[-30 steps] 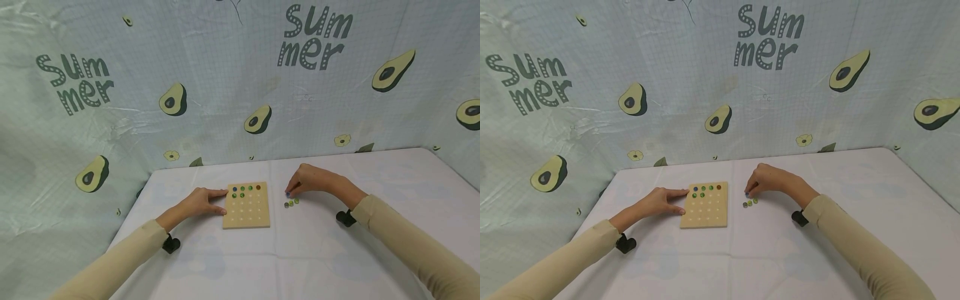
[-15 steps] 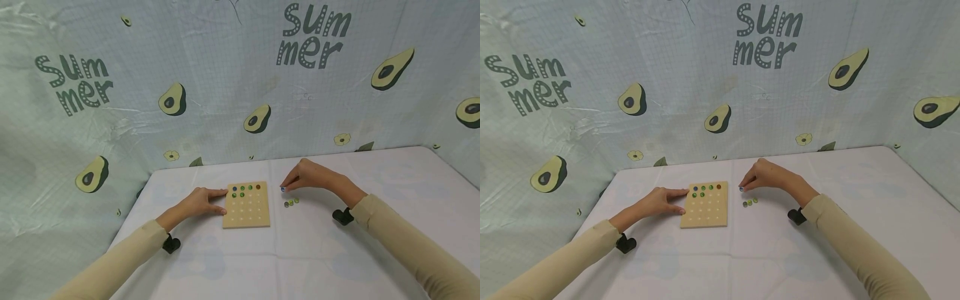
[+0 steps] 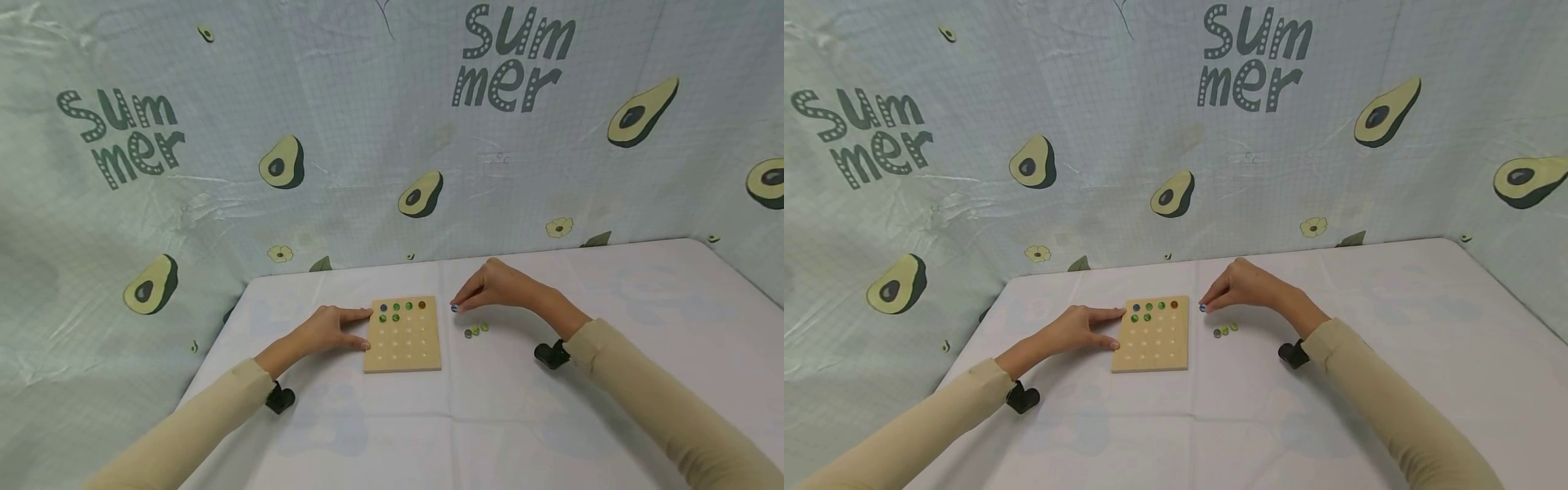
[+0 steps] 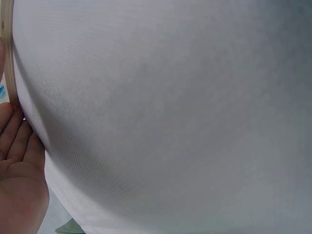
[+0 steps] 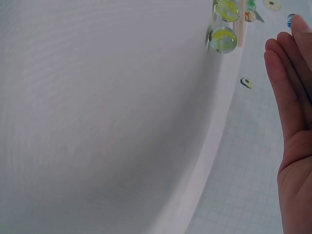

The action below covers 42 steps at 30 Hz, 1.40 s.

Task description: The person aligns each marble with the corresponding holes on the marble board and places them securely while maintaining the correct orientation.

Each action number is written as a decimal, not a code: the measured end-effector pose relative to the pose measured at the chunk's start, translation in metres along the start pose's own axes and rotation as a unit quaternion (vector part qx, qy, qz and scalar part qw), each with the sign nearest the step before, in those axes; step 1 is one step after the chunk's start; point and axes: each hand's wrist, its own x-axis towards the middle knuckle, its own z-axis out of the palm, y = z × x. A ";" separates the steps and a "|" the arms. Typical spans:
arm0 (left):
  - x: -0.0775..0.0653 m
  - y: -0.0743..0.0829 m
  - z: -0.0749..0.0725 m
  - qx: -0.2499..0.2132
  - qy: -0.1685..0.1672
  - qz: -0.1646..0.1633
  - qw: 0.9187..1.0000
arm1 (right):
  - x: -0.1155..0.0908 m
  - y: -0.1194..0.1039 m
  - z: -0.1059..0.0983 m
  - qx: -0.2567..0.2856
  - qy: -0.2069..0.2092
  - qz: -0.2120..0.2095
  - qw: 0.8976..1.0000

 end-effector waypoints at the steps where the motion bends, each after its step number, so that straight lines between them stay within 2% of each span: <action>1: 0.000 0.000 0.000 0.000 0.000 0.001 1.000 | 0.001 0.000 0.000 0.002 0.001 0.000 1.000; 13: 0.000 0.001 0.000 -0.001 -0.002 -0.005 1.000 | 0.011 0.003 0.007 0.012 0.003 -0.010 1.000; 24: 0.002 0.000 -0.001 0.009 -0.005 -0.010 1.000 | 0.024 0.000 0.022 0.026 0.005 0.029 0.999; 37: 0.002 0.002 -0.001 0.003 -0.010 -0.017 1.000 | 0.045 -0.008 0.043 0.017 -0.012 0.019 1.000; 42: 0.002 0.002 0.000 0.000 -0.010 -0.016 1.000 | 0.051 -0.012 0.049 0.011 -0.006 0.052 0.999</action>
